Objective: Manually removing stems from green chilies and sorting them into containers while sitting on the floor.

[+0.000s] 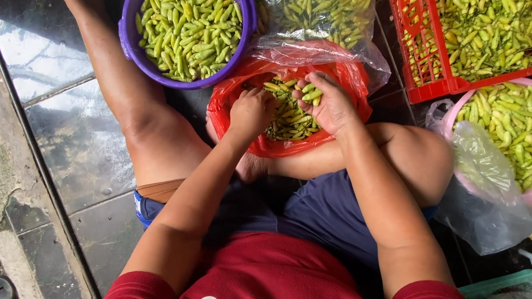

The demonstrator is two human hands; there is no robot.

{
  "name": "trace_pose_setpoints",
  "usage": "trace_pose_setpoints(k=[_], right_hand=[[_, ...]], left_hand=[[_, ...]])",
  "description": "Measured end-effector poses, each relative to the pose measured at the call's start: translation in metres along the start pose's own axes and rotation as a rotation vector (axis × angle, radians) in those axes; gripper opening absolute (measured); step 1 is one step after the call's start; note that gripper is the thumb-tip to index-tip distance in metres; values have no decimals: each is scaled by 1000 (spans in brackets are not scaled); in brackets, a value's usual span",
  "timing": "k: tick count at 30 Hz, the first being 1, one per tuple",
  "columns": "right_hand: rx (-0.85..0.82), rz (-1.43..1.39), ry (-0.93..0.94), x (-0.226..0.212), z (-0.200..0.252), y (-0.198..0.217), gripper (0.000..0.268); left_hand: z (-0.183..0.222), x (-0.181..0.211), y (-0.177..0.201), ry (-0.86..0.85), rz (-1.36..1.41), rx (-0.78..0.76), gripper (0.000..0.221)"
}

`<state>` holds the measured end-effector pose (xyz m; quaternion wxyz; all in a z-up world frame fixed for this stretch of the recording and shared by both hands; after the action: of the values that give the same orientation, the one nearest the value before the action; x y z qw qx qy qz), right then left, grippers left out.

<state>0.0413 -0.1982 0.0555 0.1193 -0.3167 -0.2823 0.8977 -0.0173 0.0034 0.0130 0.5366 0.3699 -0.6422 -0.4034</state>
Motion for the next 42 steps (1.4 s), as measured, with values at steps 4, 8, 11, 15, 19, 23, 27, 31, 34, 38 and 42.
trace_pose_setpoints(k=[4, 8, 11, 15, 19, 23, 27, 31, 34, 38, 42], right_hand=[[39, 125, 29, 12, -9, 9, 16], [135, 517, 93, 34, -27, 19, 21], [173, 739, 103, 44, -22, 3, 21], [208, 851, 57, 47, -24, -8, 23], [253, 903, 75, 50, -41, 15, 23], [265, 961, 73, 45, -35, 13, 27], [292, 981, 58, 45, -28, 7, 28], [285, 891, 56, 40, -17, 3, 25], [313, 844, 103, 36, -24, 4, 26], [294, 813, 93, 36, -21, 1, 29], [203, 829, 97, 32, -5, -14, 31]], left_hand=[[-7, -12, -44, 66, -98, -35, 44], [-3, -16, -55, 157, -51, -71, 31], [0, -20, -65, 161, -123, -53, 28], [-13, -1, -36, 45, -156, -34, 28], [-33, -1, -54, -44, -175, -105, 28], [-48, -17, -90, -46, -260, -197, 36], [-35, 5, -59, -73, -203, -166, 30], [-16, -4, -64, 41, -119, -229, 23], [-10, -15, -52, 96, 213, -237, 31], [2, -4, -11, 456, 924, -195, 36], [4, 3, -8, 652, 1425, -22, 29]])
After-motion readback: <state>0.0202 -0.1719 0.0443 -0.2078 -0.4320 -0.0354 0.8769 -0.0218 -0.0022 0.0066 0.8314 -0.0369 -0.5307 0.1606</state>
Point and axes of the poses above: each hand's wrist, its own z-axis away from the middle knuckle, its own y-axis out of the back of the hand, x = y × z, the point moved 2 cm from there along -z, towards the middle knuckle, and after that the axes turned 9 degrees about -y, right-handed, at the moved point
